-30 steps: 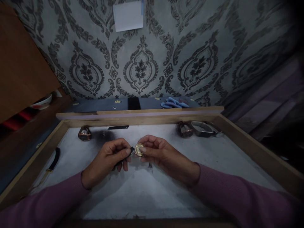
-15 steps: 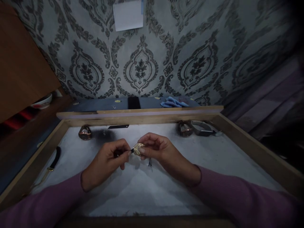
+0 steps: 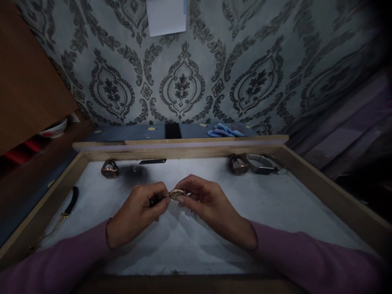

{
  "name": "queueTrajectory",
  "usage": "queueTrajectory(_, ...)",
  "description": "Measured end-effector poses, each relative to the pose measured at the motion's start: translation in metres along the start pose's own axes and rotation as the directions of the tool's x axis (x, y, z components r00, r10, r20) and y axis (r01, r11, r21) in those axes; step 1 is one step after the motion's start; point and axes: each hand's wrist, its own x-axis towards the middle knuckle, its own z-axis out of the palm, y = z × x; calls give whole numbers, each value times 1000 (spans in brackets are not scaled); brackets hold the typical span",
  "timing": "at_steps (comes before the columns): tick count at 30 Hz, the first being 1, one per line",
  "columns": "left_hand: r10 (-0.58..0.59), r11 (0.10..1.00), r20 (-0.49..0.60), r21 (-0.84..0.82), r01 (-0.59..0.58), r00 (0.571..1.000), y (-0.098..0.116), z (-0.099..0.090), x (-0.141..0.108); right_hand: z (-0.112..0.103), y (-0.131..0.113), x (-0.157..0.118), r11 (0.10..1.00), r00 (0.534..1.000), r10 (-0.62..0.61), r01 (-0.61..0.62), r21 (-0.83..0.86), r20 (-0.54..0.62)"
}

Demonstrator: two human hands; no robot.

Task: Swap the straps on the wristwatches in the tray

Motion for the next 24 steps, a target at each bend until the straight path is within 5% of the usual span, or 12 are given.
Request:
queueTrajectory(12, 24, 998, -36, 59, -21, 999, -1, 0, 0, -2, -4, -1, 996, 998, -54, 55, -68, 9)
queueTrajectory(24, 57, 996, -64, 70, -53, 996, 2, 0, -2, -2, -2, 3, 977, 996, 69, -79, 196, 54)
